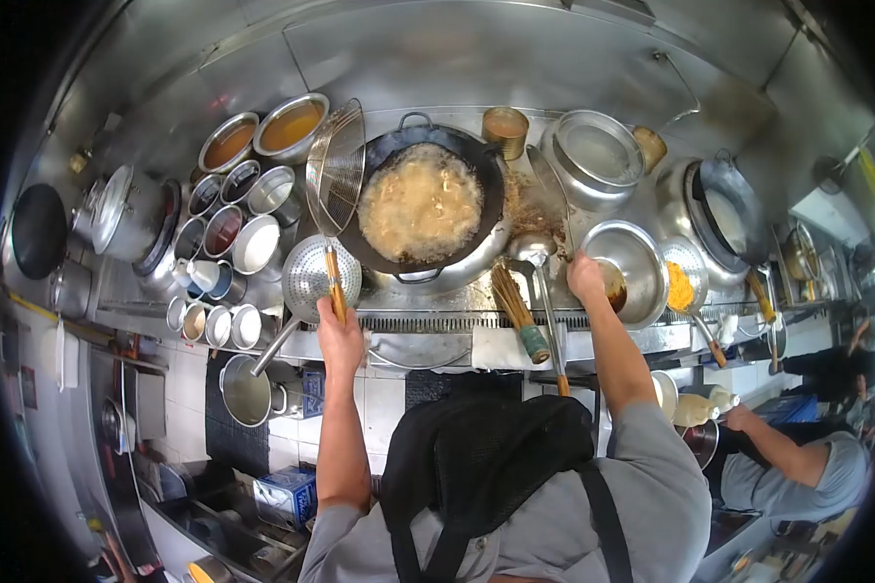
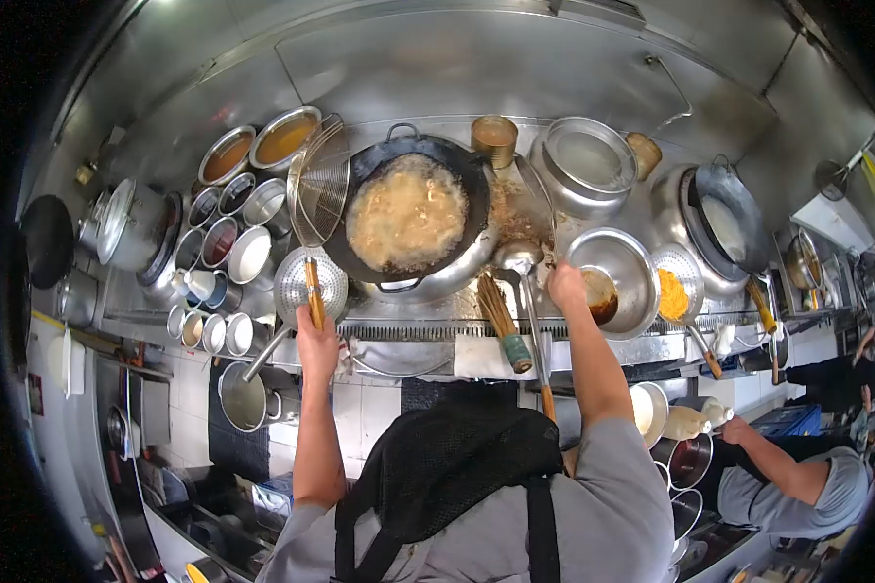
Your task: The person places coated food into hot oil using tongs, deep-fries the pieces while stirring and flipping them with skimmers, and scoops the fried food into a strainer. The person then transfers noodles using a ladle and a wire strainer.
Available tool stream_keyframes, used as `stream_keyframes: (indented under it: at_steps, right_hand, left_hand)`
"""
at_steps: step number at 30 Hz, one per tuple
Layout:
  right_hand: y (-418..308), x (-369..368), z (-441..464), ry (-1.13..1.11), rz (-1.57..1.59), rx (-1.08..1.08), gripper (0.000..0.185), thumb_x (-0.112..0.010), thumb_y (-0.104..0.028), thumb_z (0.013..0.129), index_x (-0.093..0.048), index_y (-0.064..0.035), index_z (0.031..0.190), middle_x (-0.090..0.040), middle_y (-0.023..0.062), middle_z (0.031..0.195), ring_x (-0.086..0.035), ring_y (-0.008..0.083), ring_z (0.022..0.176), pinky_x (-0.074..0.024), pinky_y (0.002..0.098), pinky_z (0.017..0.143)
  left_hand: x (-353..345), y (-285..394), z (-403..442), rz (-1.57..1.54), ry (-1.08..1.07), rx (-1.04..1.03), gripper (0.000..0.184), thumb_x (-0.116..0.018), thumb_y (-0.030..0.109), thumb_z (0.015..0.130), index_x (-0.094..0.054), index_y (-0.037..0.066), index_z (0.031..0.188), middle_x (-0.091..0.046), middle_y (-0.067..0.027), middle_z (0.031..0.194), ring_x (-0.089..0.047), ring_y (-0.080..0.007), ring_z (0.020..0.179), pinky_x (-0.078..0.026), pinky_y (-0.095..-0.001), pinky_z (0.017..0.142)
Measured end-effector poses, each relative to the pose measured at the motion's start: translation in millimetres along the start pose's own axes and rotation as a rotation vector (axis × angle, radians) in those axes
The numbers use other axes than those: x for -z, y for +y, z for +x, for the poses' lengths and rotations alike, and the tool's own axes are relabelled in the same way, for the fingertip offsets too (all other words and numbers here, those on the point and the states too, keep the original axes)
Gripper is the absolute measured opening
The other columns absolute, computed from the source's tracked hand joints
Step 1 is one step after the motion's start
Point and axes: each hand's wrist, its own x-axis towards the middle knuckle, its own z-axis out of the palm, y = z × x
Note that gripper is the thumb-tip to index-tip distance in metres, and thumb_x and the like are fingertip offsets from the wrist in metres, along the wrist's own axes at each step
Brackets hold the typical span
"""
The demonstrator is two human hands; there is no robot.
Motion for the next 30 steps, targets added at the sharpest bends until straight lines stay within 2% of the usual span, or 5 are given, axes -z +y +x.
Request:
stream_keyframes:
  at_steps: [11, 19, 27, 29, 30]
  right_hand:
    - [-48, 81, -99, 0.194, 0.198, -0.224, 0.036, -0.056, -0.016, 0.090, -0.061, -0.0087, 0.124, -0.067, 0.0323, 0.090, -0.065, 0.0506, 0.086, -0.0525, 0.0583, 0.078]
    - [-77, 127, -117, 0.237, 0.367, -0.070, 0.041, -0.059, -0.012, 0.088, -0.059, -0.0047, 0.129, -0.066, 0.0313, 0.087, -0.065, 0.0495, 0.083, -0.0523, 0.0561, 0.077]
    - [-35, 136, -216, 0.343, 0.361, -0.265, 0.032, -0.058, -0.011, 0.095, -0.061, 0.0006, 0.124, -0.065, 0.0274, 0.078, -0.066, 0.0439, 0.071, -0.0520, 0.0487, 0.066]
    - [-40, 136, -234, 0.365, 0.519, -0.328, 0.026, -0.058, -0.015, 0.098, -0.061, 0.0025, 0.117, -0.062, 0.0155, 0.065, -0.062, 0.0256, 0.054, -0.0479, 0.0388, 0.054]
    - [-40, 135, -241, 0.331, 0.587, -0.378, 0.024, -0.058, -0.017, 0.100, -0.061, 0.0022, 0.114, -0.060, 0.0111, 0.063, -0.058, 0.0198, 0.051, -0.0455, 0.0353, 0.049]
  left_hand:
    - [-75, 74, 51, 0.077, -0.014, -0.326, 0.036, -0.057, 0.011, 0.091, -0.045, 0.007, 0.125, -0.065, -0.0293, 0.097, -0.063, -0.0493, 0.092, -0.049, -0.0559, 0.077]
    - [-169, 160, 26, 0.234, -0.374, -0.403, 0.027, -0.051, 0.007, 0.090, -0.044, 0.005, 0.116, -0.064, -0.0287, 0.096, -0.065, -0.0506, 0.088, -0.051, -0.0596, 0.078]
    - [-197, 126, -41, -0.231, -0.568, -0.342, 0.028, -0.054, 0.015, 0.091, -0.041, 0.006, 0.114, -0.064, -0.0308, 0.084, -0.063, -0.0523, 0.079, -0.048, -0.0594, 0.070]
    - [-228, 99, -65, -0.388, -0.755, -0.327, 0.028, -0.056, 0.014, 0.093, -0.041, 0.006, 0.115, -0.060, -0.0139, 0.075, -0.064, -0.0275, 0.061, -0.049, -0.0427, 0.053]
    - [-195, 124, -79, -0.462, -0.991, -0.081, 0.027, -0.057, 0.012, 0.095, -0.041, 0.006, 0.116, -0.055, -0.0045, 0.075, -0.057, -0.0142, 0.056, -0.044, -0.0308, 0.044]
